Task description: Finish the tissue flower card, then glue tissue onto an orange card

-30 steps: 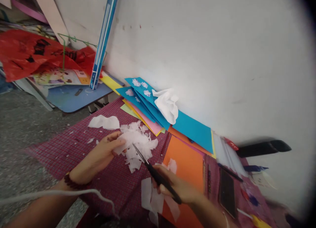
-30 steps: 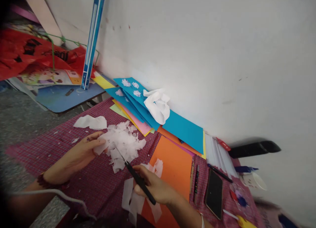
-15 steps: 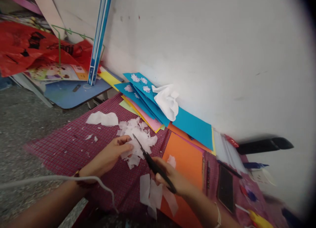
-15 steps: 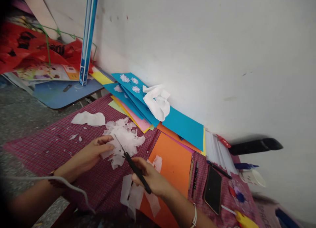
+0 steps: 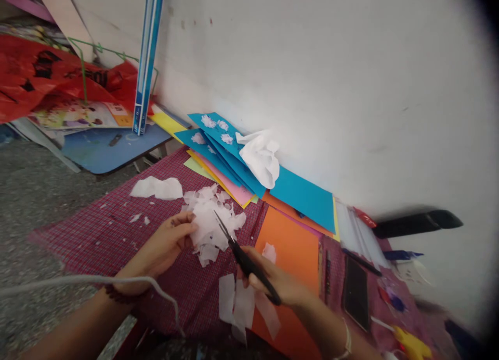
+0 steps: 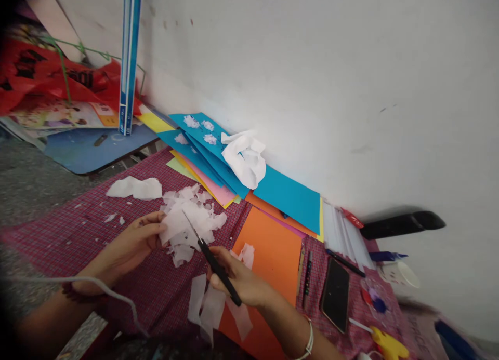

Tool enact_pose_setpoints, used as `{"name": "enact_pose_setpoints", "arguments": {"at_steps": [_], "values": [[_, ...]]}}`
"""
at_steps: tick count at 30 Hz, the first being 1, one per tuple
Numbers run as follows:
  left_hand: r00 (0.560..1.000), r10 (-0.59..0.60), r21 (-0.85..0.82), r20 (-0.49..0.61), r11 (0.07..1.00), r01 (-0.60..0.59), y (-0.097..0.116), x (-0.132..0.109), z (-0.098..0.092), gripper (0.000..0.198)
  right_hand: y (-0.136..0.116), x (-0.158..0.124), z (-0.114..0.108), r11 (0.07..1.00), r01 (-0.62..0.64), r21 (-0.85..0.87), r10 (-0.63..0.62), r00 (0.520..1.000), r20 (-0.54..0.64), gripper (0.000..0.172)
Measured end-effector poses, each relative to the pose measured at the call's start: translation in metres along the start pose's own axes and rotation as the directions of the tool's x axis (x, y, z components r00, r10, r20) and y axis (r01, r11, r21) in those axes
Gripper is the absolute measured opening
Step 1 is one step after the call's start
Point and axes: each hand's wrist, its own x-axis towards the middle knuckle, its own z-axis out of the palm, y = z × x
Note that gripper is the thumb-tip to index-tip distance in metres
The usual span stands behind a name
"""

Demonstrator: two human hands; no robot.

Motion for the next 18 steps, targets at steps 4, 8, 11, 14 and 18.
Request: {"name": "enact_pose_setpoints", "arguments": {"at_steps": [4, 8, 11, 14, 18], "values": [[0.986, 0.117, -0.124, -0.119, 0.984, -0.131, 0.012, 0.001, 0.005, 0.028, -0.002, -0.006, -0.003, 0.999, -0.006, -0.048, 0.008, 0.999, 0.035, 0.082], [0.990, 0.102, -0.087, -0.098, 0.990, -0.111, 0.011, 0.000, 0.011, 0.030, 0.000, -0.006, -0.001, 0.998, -0.020, -0.055, 0.024, 0.997, 0.069, 0.079], [1.000, 0.015, 0.007, -0.023, 1.000, -0.015, 0.004, 0.000, 0.014, 0.028, 0.001, -0.003, 0.001, 0.999, -0.031, -0.031, 0.034, 0.996, 0.078, 0.080], [1.000, -0.018, 0.064, -0.002, 0.998, 0.018, 0.000, 0.000, 0.017, 0.027, 0.000, 0.000, 0.002, 0.999, -0.025, -0.019, 0.026, 0.998, 0.056, 0.079], [1.000, -0.022, 0.124, 0.014, 0.992, 0.020, -0.002, 0.001, 0.018, 0.024, 0.001, 0.002, 0.004, 1.000, -0.017, -0.012, 0.017, 1.000, 0.020, 0.077]]}}
